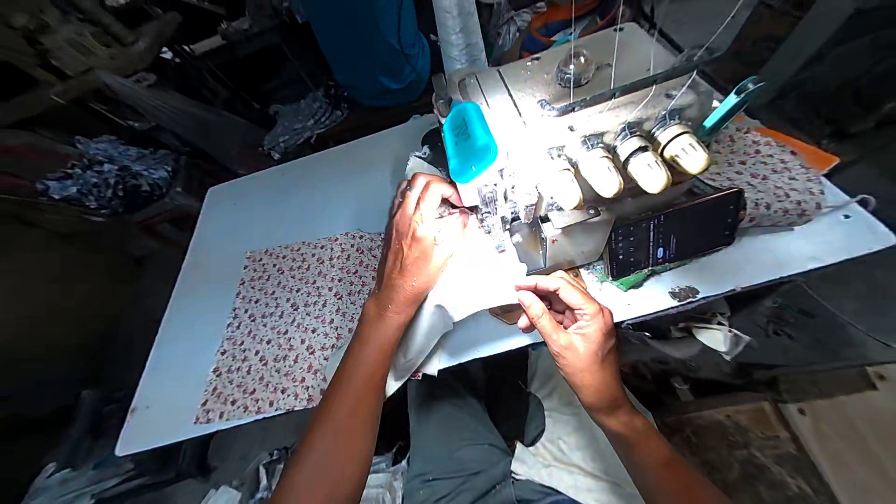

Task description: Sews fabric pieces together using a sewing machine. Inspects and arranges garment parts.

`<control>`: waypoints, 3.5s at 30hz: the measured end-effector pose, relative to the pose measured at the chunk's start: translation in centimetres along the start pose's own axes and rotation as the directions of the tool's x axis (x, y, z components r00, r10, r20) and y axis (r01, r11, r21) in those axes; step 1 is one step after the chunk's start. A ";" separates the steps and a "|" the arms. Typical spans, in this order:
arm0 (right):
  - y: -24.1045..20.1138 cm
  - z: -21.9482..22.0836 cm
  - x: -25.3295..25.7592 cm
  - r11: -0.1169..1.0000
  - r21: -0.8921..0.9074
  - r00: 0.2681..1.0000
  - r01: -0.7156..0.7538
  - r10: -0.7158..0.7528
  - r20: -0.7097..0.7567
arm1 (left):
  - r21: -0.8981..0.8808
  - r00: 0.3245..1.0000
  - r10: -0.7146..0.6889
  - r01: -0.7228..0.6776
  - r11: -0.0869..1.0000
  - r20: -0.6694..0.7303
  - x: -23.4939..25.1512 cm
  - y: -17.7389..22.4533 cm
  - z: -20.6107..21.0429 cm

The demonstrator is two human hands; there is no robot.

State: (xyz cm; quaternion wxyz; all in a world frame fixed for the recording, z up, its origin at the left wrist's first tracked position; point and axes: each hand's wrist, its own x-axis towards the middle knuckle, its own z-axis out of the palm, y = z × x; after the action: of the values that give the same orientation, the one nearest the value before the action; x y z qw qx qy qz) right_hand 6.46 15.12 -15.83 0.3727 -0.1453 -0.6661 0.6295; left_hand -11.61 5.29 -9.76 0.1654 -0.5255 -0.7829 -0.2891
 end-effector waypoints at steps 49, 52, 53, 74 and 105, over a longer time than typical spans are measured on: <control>1.9 0.1 1.0 0.992 0.056 0.981 -0.113 0.121 -0.151 | -0.145 0.914 -0.378 0.398 0.906 0.147 -15.0 3.5 -0.3; 1.7 -0.6 1.2 0.999 0.018 0.993 -0.042 0.044 -0.111 | 0.135 0.864 -0.433 0.412 0.901 0.257 -18.1 -1.4 -0.7; 1.3 -0.5 0.8 0.999 0.013 0.996 -0.032 0.033 -0.080 | 0.170 0.854 -0.444 0.412 0.895 0.271 -18.5 -2.4 -1.4; -2.0 -1.4 -2.8 0.994 0.097 0.993 -0.042 0.031 0.114 | -0.488 0.944 -0.307 0.326 0.810 0.121 -10.1 6.2 -2.5; -0.1 -4.0 -5.7 0.982 0.163 0.832 0.095 -0.168 0.528 | -0.152 0.779 -0.546 0.607 0.780 0.308 -10.8 -4.8 -3.4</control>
State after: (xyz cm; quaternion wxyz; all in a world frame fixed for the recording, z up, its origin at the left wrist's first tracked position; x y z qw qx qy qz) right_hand 13.13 14.26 -17.83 0.2213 0.1082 -0.7100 0.6598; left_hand -11.98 -6.03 -14.52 -0.0961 -0.3063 -0.8794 -0.3515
